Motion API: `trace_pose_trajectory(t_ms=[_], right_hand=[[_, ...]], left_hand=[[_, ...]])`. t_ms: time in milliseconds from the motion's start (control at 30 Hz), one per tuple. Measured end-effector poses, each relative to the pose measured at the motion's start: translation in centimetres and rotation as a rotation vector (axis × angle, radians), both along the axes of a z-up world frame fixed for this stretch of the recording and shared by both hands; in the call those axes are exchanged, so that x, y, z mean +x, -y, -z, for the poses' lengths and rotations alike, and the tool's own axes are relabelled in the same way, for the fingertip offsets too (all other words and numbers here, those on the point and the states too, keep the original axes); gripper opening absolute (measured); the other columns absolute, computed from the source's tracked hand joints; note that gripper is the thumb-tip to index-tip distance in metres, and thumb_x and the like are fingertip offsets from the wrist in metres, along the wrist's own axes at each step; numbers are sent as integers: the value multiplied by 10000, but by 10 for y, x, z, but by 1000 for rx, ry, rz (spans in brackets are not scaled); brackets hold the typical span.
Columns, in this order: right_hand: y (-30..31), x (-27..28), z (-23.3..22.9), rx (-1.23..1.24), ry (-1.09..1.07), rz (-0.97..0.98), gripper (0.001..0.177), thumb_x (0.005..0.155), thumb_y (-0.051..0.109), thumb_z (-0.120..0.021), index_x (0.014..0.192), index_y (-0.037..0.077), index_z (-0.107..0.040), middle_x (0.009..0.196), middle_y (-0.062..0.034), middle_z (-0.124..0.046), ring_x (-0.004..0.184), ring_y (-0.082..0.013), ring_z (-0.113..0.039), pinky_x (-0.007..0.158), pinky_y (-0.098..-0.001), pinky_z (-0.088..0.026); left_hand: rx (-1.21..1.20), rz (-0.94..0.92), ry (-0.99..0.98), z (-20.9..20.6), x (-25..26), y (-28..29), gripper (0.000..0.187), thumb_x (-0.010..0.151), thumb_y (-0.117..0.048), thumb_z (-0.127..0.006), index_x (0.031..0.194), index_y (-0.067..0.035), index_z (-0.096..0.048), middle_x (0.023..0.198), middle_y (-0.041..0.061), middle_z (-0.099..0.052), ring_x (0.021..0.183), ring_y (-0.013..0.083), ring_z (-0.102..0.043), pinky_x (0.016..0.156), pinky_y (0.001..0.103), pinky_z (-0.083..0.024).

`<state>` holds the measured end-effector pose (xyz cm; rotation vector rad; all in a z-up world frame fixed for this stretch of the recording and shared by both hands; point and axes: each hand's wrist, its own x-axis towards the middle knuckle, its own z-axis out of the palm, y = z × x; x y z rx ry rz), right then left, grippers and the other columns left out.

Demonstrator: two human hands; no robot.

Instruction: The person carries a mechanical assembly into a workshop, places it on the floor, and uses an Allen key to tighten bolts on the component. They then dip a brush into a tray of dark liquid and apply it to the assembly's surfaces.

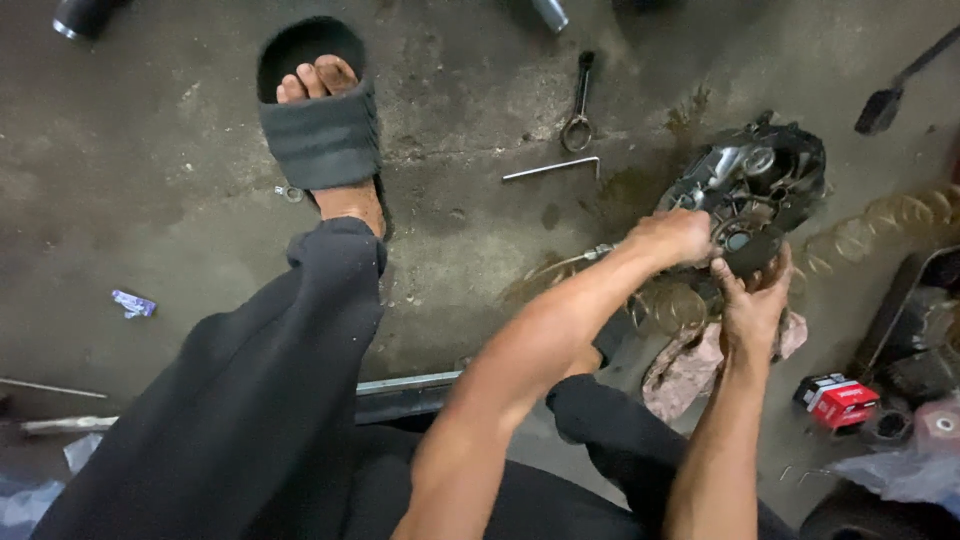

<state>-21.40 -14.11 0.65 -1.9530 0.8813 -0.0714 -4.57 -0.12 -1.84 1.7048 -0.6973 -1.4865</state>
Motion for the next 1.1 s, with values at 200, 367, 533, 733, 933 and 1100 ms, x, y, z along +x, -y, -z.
trace_pose_trajectory(t_ms=[200, 367, 533, 733, 933, 1100], right_hand=[[-1, 2, -4, -66, -69, -1, 869, 955, 135, -815, 1593, 93, -227, 1635, -260, -289, 1498, -372, -365, 1184, -472, -395], [1, 1, 0, -16, -4, -7, 842, 966, 63, -804, 1580, 89, -227, 1604, -277, -350, 1455, -361, -437, 1169, -441, -437], [0, 0, -1, -36, -55, 1, 851, 964, 70, -810, 1581, 97, -225, 1605, -263, -345, 1467, -364, -406, 1154, -453, -446], [-7, 8, -10, -35, -77, 5, 837, 975, 97, -800, 1585, 98, -227, 1607, -276, -314, 1467, -377, -397, 1170, -472, -433], [-13, 9, -15, 13, -45, 14, 815, 989, 51, -766, 1590, 129, -221, 1631, -243, -331, 1475, -331, -417, 1183, -426, -408], [-13, 9, -16, -40, -191, 141, 914, 938, 233, -841, 1606, 155, -221, 1631, -257, -314, 1476, -307, -399, 1157, -378, -418]], left_hand=[[44, -116, 65, 6, -2, -26, 348, 1029, -316, -534, 1090, -7, -680, 1179, 191, -728, 1045, 421, -715, 835, 529, -572], [46, -125, -9, 3, -1, -31, 440, 1022, -433, -545, 1012, -4, -642, 1007, 175, -735, 858, 378, -730, 705, 497, -562], [-38, -84, -79, 44, -21, -14, 553, 892, -537, -603, 1276, -139, -601, 1226, 159, -715, 1038, 361, -714, 794, 488, -563], [43, -40, -55, 33, -8, -25, 485, 892, -499, -661, 1140, -83, -685, 1151, 164, -732, 994, 374, -714, 773, 491, -549], [77, -19, -109, 34, -2, -26, 513, 848, -533, -688, 1175, -138, -693, 1188, 117, -735, 1043, 330, -722, 821, 452, -555], [-63, -154, -457, 8, 24, -65, 496, 911, -515, -596, 746, -49, -638, 665, 121, -775, 460, 179, -625, 520, 322, -502]])
